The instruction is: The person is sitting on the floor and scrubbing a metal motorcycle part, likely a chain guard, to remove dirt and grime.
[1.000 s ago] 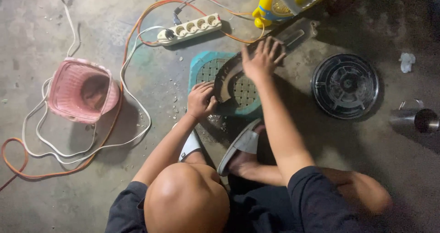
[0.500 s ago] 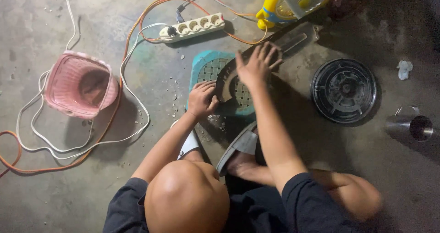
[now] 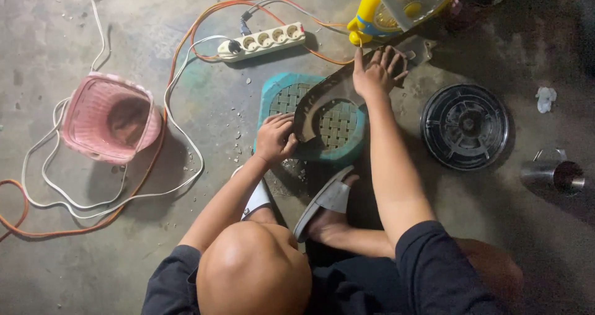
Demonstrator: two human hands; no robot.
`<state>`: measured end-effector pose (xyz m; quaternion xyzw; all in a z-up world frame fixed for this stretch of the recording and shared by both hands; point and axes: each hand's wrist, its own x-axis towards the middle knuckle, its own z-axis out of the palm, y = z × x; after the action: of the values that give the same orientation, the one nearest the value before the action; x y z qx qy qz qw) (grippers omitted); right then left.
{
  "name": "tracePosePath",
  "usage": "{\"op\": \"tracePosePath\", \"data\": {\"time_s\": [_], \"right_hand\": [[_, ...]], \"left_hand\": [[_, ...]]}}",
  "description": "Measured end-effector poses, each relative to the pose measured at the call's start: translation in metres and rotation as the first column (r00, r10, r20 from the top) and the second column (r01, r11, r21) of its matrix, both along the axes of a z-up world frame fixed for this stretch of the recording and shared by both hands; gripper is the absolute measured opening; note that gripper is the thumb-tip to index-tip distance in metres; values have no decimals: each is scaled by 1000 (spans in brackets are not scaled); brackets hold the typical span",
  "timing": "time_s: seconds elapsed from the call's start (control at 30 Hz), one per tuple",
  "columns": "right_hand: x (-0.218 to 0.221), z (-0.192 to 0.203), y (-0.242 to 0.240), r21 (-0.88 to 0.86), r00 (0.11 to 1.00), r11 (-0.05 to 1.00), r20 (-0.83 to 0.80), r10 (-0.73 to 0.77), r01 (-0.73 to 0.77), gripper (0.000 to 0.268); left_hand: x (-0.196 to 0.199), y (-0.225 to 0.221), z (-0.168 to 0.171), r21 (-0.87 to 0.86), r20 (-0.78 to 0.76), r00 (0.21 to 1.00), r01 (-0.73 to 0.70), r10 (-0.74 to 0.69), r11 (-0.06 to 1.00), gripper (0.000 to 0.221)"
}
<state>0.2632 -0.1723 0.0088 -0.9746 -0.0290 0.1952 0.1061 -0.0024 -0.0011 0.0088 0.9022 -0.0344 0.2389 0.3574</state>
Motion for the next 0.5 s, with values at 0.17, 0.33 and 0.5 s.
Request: {"op": "tracePosePath", "data": {"time_s": [0.17,0.33,0.5], "right_hand": [[-75,41,41,29,1000,1000,3,3,-3,92],[-73,52,41,87,1000,996,8,-12,11,96],[-9,10,4,30,1000,999,21,22,-22,105]], "left_hand": [[1,-1,4,0,0,1000,3,-3,1000,20],[-2,0,-3,8,7,1000,12,-12,1000,19],[1,3,-6,1,8,1000,17,-17,1000,21]]}}
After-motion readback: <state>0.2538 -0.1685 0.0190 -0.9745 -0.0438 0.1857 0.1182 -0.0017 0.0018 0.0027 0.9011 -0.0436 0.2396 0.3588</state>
